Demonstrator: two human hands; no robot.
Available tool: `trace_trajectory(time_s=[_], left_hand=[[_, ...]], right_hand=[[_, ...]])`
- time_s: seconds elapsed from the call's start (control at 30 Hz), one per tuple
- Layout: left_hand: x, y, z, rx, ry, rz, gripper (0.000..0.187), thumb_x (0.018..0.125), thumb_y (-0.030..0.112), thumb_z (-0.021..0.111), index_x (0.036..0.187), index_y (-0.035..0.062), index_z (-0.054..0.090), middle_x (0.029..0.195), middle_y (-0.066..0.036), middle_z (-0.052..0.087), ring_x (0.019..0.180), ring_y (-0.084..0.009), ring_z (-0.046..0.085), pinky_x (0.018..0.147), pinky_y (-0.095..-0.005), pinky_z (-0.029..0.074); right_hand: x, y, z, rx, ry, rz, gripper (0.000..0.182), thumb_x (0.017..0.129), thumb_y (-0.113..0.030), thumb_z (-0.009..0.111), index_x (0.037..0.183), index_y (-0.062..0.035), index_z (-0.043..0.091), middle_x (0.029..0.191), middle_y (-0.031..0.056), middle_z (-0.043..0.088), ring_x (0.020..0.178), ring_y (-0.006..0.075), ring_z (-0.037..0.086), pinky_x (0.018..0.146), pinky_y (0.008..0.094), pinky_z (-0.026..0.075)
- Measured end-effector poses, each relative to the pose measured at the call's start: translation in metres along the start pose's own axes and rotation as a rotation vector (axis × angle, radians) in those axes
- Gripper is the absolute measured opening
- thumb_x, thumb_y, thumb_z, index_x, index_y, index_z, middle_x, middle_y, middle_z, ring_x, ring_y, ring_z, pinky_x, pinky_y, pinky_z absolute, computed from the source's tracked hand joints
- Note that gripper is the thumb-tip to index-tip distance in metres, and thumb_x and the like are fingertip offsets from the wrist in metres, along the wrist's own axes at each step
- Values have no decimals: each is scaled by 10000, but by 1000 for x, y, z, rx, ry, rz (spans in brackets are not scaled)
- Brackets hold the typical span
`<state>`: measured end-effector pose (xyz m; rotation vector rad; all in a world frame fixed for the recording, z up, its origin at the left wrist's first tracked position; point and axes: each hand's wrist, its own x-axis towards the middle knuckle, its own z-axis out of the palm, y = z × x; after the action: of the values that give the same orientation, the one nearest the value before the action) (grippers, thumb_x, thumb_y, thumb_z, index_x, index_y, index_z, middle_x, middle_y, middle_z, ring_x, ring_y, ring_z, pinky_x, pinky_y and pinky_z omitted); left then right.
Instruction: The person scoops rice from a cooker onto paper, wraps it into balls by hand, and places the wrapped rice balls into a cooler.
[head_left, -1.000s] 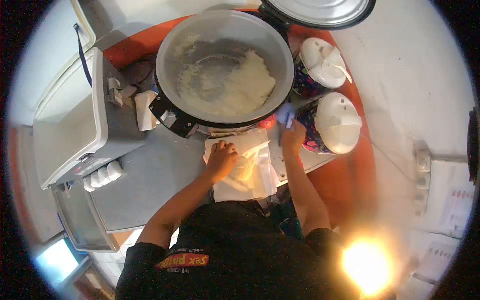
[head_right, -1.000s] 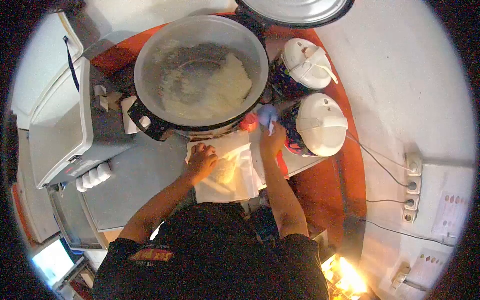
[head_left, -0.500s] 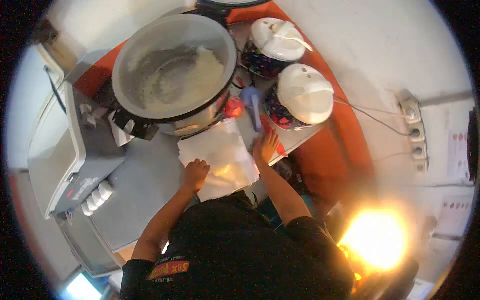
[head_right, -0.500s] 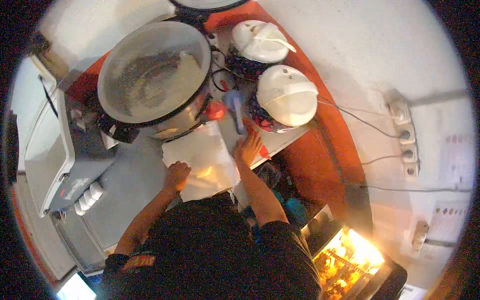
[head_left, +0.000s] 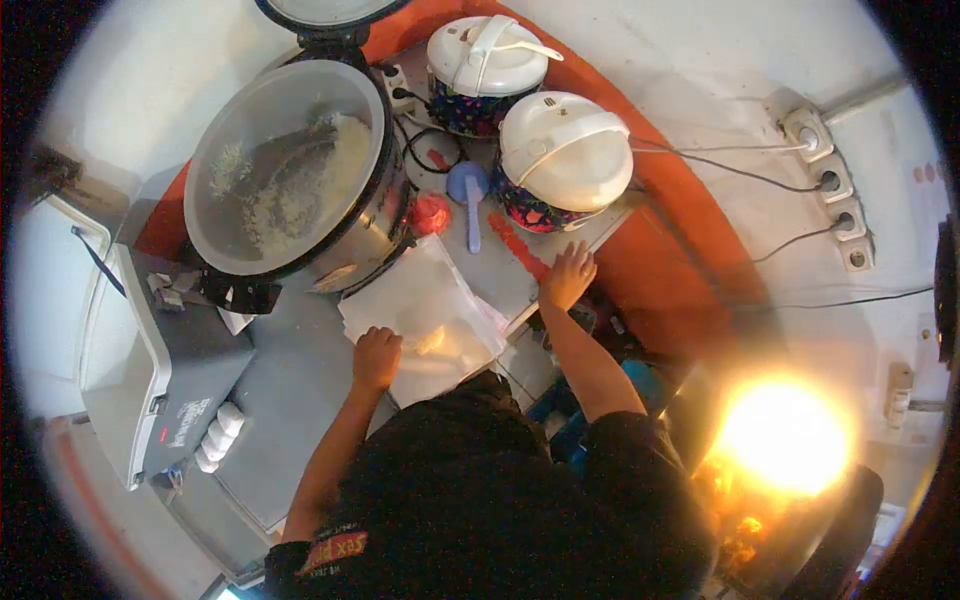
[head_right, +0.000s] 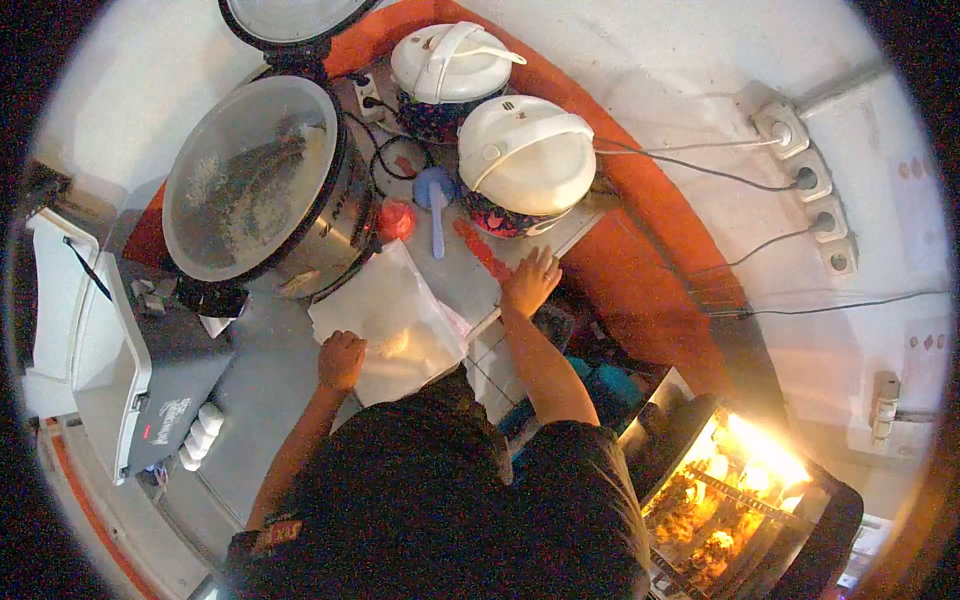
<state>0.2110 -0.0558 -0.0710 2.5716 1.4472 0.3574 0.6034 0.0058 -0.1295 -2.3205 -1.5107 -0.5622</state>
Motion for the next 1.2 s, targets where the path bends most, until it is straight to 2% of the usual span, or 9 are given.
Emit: trace_trajectory(time_s=[0.2,0.4,0.53,0.6,0.77,0.93,1.03,1.1,1.2], left_hand=[[4,8,3,-27,126,71,67,774,137,675,764,108,616,805,-52,576,801,-273,580,666,-419,486],[5,2,3,-91,114,80,76,761,90,716,802,86,653,795,-67,581,789,-281,579,673,-422,492],[11,4,-2,-92,92,60,100,767,106,721,838,82,655,826,-74,599,813,-289,583,697,-418,495],[13,9,-6,-100,127,63,103,769,109,721,842,84,653,836,-75,605,820,-291,585,705,-418,495],[13,14,-10,-50,65,34,97,762,73,709,841,88,654,857,-85,619,833,-300,590,723,-430,498],[9,11,-4,-70,105,52,129,727,56,716,842,88,666,874,-93,630,843,-298,595,730,-420,502],[10,10,-5,-87,129,71,146,705,49,719,838,88,673,875,-85,634,837,-294,598,731,-410,506],[16,14,-7,-76,132,67,152,696,45,719,835,88,675,873,-80,635,829,-294,599,729,-406,508],[12,15,-13,-98,165,27,157,688,37,714,830,88,671,859,-70,632,806,-294,597,718,-407,509]], right_hand=[[-49,-27,-24,1619,-862,635,222,993,-182,522,1029,14,619,953,120,678,761,232,666,664,370,531],[-6,25,6,1154,194,721,149,922,-83,574,985,34,641,924,150,697,863,269,671,797,372,524],[12,44,-26,1017,162,637,177,911,-135,569,975,6,655,912,118,687,839,218,657,760,339,514],[11,41,-29,1799,-1066,851,185,899,-118,571,1008,11,645,925,124,693,818,211,661,740,341,517],[56,79,26,615,529,784,227,917,-122,521,1061,32,608,967,175,704,821,269,666,731,359,522],[52,79,58,1802,-764,718,202,885,-130,582,1042,-5,608,911,156,698,775,229,659,673,344,531],[77,91,56,1448,-334,980,234,882,-109,564,1088,-3,597,925,144,688,770,219,647,680,348,531],[92,106,71,648,759,959,272,824,-41,572,1090,2,611,931,134,681,760,204,631,659,320,512],[98,101,32,829,530,1209,245,827,-9,562,1065,24,609,926,136,678,748,205,645,637,313,514]])
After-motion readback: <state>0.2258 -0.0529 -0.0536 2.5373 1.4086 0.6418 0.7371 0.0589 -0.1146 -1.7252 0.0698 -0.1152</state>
